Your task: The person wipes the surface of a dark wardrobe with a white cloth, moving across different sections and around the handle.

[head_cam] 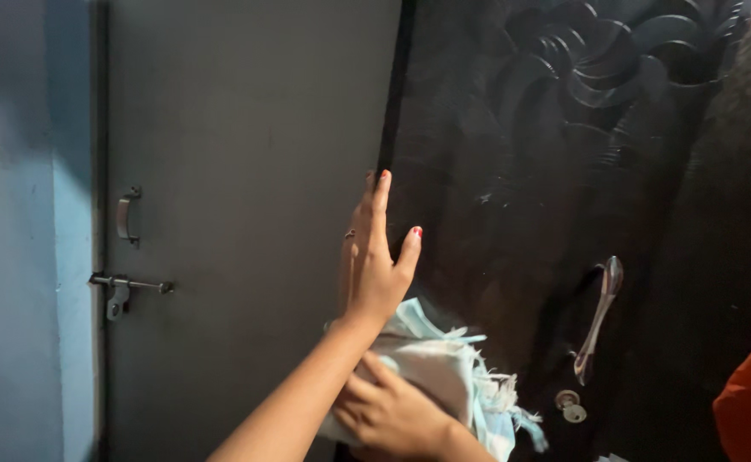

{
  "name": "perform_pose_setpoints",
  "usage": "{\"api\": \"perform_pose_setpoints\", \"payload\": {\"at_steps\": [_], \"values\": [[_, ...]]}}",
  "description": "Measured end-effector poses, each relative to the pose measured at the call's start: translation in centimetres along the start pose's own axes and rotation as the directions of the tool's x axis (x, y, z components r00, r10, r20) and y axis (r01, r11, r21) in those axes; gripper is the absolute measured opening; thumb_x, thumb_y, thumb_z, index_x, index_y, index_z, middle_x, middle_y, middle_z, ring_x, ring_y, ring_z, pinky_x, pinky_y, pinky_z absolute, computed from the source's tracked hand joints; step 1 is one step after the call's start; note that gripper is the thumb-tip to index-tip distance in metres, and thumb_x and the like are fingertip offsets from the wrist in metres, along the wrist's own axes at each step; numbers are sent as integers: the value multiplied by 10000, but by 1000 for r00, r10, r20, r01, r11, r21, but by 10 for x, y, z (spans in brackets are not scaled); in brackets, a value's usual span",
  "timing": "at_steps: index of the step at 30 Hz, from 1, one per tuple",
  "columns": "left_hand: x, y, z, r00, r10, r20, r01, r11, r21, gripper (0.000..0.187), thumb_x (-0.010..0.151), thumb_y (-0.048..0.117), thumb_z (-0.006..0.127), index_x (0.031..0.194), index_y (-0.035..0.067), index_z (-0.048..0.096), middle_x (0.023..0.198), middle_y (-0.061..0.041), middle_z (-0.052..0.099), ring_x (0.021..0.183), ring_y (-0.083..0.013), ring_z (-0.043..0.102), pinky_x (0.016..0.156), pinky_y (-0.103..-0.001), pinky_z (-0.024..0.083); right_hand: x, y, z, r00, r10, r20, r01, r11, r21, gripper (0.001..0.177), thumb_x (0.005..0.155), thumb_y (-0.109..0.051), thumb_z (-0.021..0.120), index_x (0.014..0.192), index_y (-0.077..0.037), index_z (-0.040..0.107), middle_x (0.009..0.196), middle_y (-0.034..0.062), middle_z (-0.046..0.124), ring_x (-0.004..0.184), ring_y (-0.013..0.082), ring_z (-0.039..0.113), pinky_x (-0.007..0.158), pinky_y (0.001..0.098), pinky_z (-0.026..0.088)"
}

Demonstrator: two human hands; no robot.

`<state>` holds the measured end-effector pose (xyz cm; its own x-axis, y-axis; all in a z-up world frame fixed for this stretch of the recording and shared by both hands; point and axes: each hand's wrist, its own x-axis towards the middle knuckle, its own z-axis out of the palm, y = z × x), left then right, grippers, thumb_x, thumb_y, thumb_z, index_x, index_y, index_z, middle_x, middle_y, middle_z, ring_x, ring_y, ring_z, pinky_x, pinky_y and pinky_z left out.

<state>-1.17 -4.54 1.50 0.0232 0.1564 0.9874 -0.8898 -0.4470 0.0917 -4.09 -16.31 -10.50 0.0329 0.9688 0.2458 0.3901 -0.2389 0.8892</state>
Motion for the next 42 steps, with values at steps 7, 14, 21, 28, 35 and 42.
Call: {"api": "perform_pose_setpoints", "payload": {"at_steps": [7,14,21,28,35,42], "values": [[2,-20,-12,995,-3,101,10,998,-61,705,959,221,618,1598,101,347,1644,-224,406,1507,-383,413,1210,-438,363,-7,16,-2,999,-26,46,23,998,59,577,815,-564,685,1155,-98,713,1296,67,676,1439,293,446,1251,645,220],[7,-39,-17,979,-122,166,162,953,-258,651,1015,393,570,1563,83,406,1587,-196,491,1492,-356,465,1226,-427,369,5,68,-36,987,77,143,-93,989,111,797,598,-599,808,1189,-77,692,1302,91,632,1428,339,412,1191,646,202],[0,-26,-11,971,-184,150,215,950,-228,723,1002,559,468,1576,124,402,1572,-165,528,1406,-335,557,1178,-404,428,4,100,-62,965,261,13,-261,963,62,758,657,-531,799,1284,-124,670,1435,51,577,1440,257,419,1222,571,216],[-12,-30,-9,985,-149,89,170,932,-321,776,1060,621,408,1632,103,322,1667,-189,412,1532,-365,426,1239,-430,358,-7,139,-84,862,488,-137,-495,869,-17,862,610,-435,811,1387,-112,621,1486,103,555,1413,291,448,1220,564,218],[-22,-11,16,982,-189,-24,189,982,2,674,1006,368,597,1579,85,383,1632,-185,418,1467,-369,469,1161,-449,417,-39,158,-103,605,707,-366,-780,618,-95,776,791,-359,747,1498,-88,576,1597,123,517,1526,342,395,1268,550,225],[-26,2,17,985,-138,-103,158,964,215,601,1014,345,587,1516,64,411,1508,-204,525,1239,-386,643,956,-448,563,-43,142,-84,457,765,-453,-874,480,-70,709,884,-384,735,1505,-82,573,1606,114,523,1542,340,391,1282,556,211]]}}
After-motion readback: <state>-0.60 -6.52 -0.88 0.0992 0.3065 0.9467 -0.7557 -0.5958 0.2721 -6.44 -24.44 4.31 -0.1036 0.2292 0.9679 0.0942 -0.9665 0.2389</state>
